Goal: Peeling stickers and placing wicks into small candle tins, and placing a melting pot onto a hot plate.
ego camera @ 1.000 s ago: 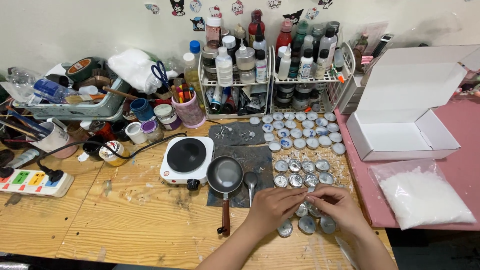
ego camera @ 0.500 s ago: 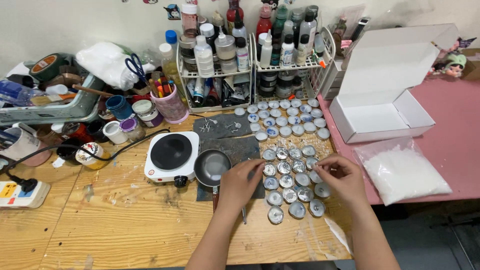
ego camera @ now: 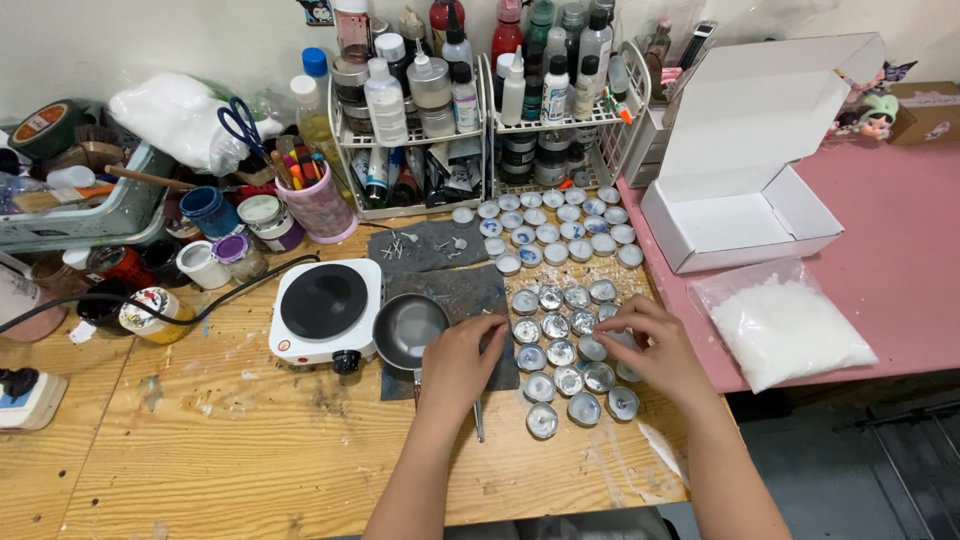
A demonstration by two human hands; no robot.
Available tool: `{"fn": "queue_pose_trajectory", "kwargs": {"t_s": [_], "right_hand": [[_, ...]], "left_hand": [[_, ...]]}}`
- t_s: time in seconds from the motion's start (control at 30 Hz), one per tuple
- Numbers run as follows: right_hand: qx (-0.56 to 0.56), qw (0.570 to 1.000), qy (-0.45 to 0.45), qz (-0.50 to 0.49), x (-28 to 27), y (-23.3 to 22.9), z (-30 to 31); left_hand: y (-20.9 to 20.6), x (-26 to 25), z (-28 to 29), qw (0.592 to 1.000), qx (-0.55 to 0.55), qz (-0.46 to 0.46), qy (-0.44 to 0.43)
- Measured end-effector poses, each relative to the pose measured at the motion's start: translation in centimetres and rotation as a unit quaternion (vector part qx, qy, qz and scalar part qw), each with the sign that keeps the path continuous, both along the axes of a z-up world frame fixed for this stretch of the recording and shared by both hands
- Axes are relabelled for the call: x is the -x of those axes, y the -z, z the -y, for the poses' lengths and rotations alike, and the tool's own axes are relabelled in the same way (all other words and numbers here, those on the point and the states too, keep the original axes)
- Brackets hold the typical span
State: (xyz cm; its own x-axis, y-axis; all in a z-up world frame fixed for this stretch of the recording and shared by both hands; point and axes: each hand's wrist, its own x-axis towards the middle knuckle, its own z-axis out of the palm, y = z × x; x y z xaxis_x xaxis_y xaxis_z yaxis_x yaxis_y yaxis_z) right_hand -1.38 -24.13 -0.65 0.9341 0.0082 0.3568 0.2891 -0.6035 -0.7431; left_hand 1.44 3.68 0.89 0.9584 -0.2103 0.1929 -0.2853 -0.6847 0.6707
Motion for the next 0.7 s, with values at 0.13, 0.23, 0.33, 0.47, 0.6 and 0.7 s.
{"fn": "queue_pose_trajectory", "kwargs": {"t_s": [0.13, 0.23, 0.33, 0.47, 0.6, 0.7], "right_hand": [[0.011, 0.999, -0.033, -0.037, -0.1, 0.3, 0.0], [0.053, 0.997, -0.053, -0.036, -0.3, 1.2, 0.0], [0.121, 0.99, -0.071, 0.021, -0.5, 1.4, -0.4], [0.162, 0.984, -0.064, -0.024, -0.4, 0.6, -1.4], [0.184, 0.981, -0.062, -0.028, -0.6, 1.2, -1.5], [0.195, 0.977, -0.077, -0.045, -0.7, 1.2, -1.6]], "left_hand": [[-0.8, 0.2, 0.1, 0.999, -0.01, -0.034, 0.0], [-0.8, 0.2, 0.2, 0.999, -0.024, -0.048, 0.008], [-0.8, 0.3, 0.3, 0.999, -0.032, -0.028, 0.007], [-0.9, 0.3, 0.4, 0.998, -0.043, -0.044, 0.011], [-0.8, 0.3, 0.5, 0.998, -0.049, -0.044, 0.016], [-0.8, 0.4, 0.6, 0.998, -0.05, -0.043, 0.016]]}}
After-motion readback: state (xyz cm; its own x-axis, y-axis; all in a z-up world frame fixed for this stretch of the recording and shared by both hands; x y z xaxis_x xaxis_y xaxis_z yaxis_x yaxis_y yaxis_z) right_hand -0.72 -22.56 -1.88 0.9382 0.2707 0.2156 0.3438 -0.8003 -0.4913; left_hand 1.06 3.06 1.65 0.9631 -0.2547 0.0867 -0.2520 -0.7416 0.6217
